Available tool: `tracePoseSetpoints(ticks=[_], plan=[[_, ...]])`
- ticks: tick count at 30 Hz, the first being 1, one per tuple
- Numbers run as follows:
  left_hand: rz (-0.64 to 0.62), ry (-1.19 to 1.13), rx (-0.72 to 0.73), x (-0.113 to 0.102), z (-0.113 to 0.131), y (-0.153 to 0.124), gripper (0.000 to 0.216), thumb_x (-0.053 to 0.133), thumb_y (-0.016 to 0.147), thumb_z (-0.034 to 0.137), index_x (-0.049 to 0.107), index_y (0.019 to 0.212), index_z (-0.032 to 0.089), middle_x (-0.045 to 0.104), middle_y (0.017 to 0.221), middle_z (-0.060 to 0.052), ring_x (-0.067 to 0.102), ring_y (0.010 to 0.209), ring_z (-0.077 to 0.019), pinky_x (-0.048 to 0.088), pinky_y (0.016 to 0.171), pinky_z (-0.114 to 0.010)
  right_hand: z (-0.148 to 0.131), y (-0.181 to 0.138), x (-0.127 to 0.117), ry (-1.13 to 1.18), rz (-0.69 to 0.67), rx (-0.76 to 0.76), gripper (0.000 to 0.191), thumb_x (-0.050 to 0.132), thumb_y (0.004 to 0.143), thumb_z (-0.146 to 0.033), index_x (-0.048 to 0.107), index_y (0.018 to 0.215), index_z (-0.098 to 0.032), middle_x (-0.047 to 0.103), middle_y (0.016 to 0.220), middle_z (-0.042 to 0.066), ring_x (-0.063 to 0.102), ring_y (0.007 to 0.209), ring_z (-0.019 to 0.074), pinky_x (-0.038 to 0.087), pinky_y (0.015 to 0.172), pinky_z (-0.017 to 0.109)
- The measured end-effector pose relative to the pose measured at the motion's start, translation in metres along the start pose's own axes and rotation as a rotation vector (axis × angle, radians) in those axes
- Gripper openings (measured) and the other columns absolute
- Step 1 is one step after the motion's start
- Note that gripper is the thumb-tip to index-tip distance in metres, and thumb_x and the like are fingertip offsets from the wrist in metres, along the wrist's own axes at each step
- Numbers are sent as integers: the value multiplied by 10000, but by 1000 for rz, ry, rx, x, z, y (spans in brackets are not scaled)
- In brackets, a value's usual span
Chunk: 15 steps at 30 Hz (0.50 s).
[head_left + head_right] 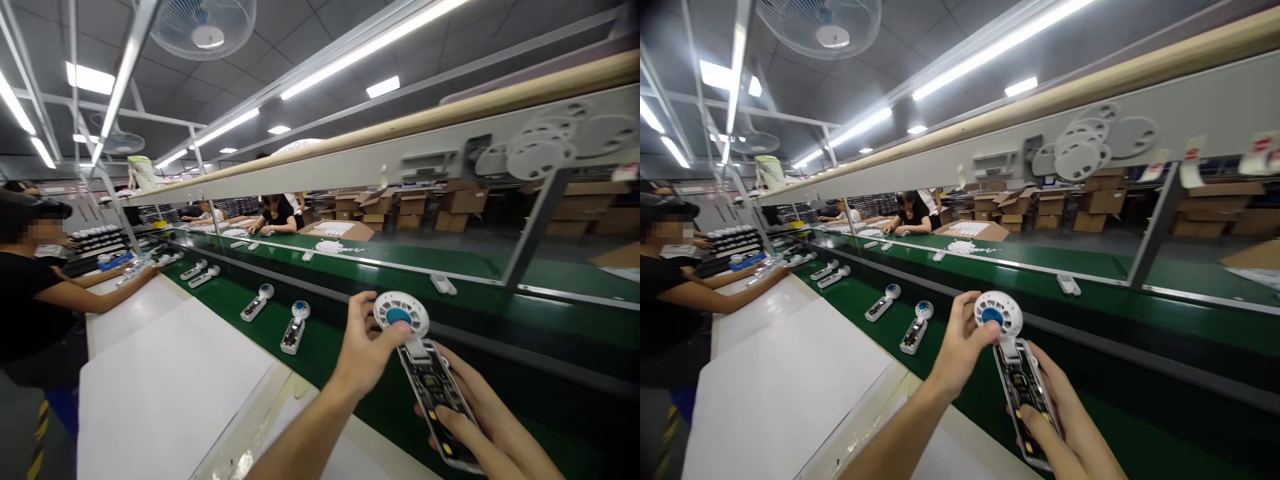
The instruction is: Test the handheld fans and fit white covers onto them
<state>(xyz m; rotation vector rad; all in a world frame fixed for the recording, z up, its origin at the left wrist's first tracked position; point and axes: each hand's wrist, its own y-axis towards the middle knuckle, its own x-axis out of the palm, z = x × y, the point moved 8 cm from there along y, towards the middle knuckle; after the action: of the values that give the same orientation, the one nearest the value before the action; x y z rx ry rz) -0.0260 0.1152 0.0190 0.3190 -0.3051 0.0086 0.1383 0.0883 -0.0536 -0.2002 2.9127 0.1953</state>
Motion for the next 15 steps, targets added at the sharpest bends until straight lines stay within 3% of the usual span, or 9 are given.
tracePoseSetpoints(ticks=[6, 11, 13, 15], plan=[[-90, 141, -40, 5, 2, -2, 433, 614, 877, 429, 525, 1202, 156, 606, 1204, -134, 638, 1011, -220, 520, 747, -291, -45, -17, 2, 422, 0, 86, 700, 669, 872, -449, 346, 1478, -308, 661, 1210, 91, 712, 917, 238, 610, 776, 393], [-178, 149, -61, 16, 3, -9, 316, 616, 906, 398, 625, 1100, 148, 649, 1121, -95, 642, 971, -190, 517, 738, -254, -58, -20, 3, 584, -26, 15, 613, 660, 845, -275, 369, 1384, -312, 619, 1256, 63, 703, 944, 219, 605, 775, 390], [-254, 156, -70, 27, 1, -16, 306, 608, 924, 393, 648, 1103, 148, 670, 1051, -72, 643, 842, -145, 517, 686, -229, -56, -19, 5, 592, -77, 1, 613, 641, 835, -241, 358, 1375, -303, 614, 1261, 67, 701, 918, 204, 604, 734, 366], [-319, 146, -109, 38, -4, -23, 345, 595, 937, 426, 652, 1135, 148, 668, 930, -39, 580, 622, -92, 478, 536, -205, -53, -18, 9, 590, -148, 5, 644, 626, 823, -223, 329, 1389, -299, 620, 1246, 71, 701, 876, 188, 586, 667, 317]])
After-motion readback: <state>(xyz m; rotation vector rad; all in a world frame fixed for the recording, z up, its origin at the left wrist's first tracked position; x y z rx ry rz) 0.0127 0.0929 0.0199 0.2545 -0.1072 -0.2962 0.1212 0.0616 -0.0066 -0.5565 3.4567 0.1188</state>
